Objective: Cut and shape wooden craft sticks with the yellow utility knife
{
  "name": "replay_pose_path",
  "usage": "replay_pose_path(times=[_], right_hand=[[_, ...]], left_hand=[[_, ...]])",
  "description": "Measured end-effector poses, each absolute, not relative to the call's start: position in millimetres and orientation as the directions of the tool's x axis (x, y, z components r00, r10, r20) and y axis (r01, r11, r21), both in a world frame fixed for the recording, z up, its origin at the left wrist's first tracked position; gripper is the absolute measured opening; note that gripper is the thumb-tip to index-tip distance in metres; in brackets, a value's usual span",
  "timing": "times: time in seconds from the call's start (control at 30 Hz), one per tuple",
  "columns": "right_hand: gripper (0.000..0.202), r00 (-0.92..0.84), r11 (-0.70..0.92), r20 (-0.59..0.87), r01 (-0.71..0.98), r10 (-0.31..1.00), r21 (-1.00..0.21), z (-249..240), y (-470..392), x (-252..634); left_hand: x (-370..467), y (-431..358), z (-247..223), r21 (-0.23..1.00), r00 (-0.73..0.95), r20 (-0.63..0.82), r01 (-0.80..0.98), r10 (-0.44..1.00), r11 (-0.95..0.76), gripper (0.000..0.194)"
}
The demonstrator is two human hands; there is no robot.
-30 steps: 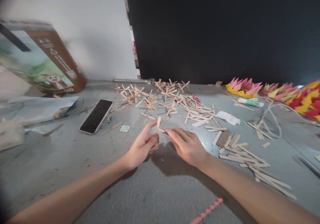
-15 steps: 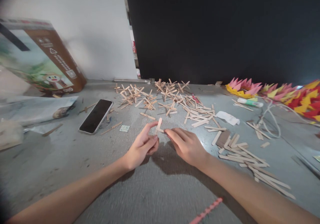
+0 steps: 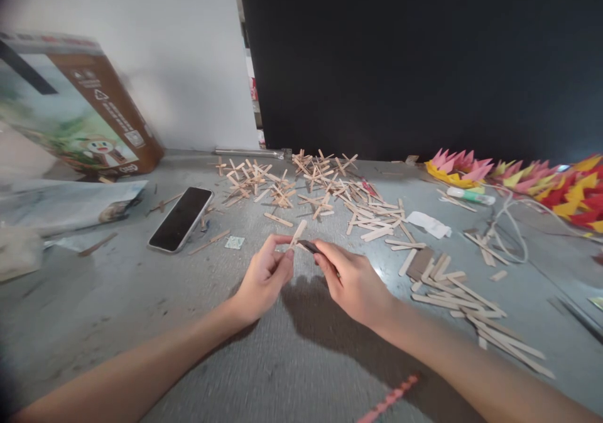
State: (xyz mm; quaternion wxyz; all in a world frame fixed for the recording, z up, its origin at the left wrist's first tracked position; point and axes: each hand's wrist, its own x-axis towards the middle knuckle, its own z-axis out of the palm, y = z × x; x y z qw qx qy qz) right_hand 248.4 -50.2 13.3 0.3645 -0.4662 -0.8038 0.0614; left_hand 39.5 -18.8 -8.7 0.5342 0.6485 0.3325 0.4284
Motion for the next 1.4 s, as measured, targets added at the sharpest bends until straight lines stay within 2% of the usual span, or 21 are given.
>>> replay_pose_path(times=[0.13, 0.33, 0.57, 0.77, 0.83, 0.97, 1.13, 1.2, 1.27, 1.3, 1.37, 1.4], right_hand=[[0.025, -0.267, 0.487, 0.443, 0.703, 0.856, -0.518, 20, -54, 244], [0.024, -0.262, 0.452, 0.398, 0.722, 0.879, -0.524, 24, -56, 242], [0.025, -0.246, 0.422, 0.366, 0.720, 0.898, -0.551, 26, -57, 241], [0.023, -0.225, 0.326, 0.236, 0.680, 0.945, -0.657, 34, -62, 234], [0.026, -0.223, 0.246, 0.133, 0.619, 0.966, -0.746, 37, -65, 230], [0.031, -0.235, 0.046, -0.052, 0.394, 0.971, -0.918, 40, -69, 225], [0.031, -0.291, -0.112, -0.155, 0.160, 0.944, -0.981, 42, -68, 223], [0.031, -0.310, -0.145, -0.180, 0.131, 0.934, -0.981, 42, -67, 225], [0.031, -0.271, -0.040, -0.105, 0.236, 0.957, -0.971, 40, -67, 229], [0.030, -0.234, 0.080, 0.000, 0.332, 0.972, -0.940, 38, -66, 231], [0.022, -0.210, 0.365, 0.299, 0.548, 0.931, -0.752, 31, -64, 238], [0.021, -0.241, 0.513, 0.472, 0.598, 0.848, -0.616, 27, -61, 242]], left_hand=[[40, -20, -7, 0.978, 0.397, 0.200, -0.029, 0.896, -0.205, 0.026], [40, -20, -7, 0.973, 0.394, 0.199, 0.026, 0.897, -0.228, 0.023], [41, -18, -11, 0.972, 0.364, 0.217, 0.005, 0.906, -0.235, 0.025], [41, -18, -11, 0.958, 0.342, 0.219, 0.103, 0.914, -0.268, 0.023], [41, -18, -11, 0.948, 0.336, 0.211, 0.159, 0.918, -0.276, 0.023], [41, -19, -10, 0.929, 0.338, 0.208, 0.224, 0.918, -0.293, 0.023], [42, -20, -8, 0.927, 0.324, 0.226, 0.220, 0.919, -0.306, 0.024], [42, -19, -6, 0.934, 0.326, 0.230, 0.190, 0.917, -0.302, 0.024], [43, -19, -2, 0.945, 0.324, 0.211, 0.174, 0.922, -0.277, 0.026], [43, -18, 0, 0.949, 0.319, 0.199, 0.172, 0.927, -0.263, 0.028], [43, -17, 3, 0.958, 0.315, 0.176, 0.165, 0.933, -0.236, 0.033], [43, -17, 3, 0.963, 0.317, 0.167, 0.152, 0.934, -0.224, 0.036]])
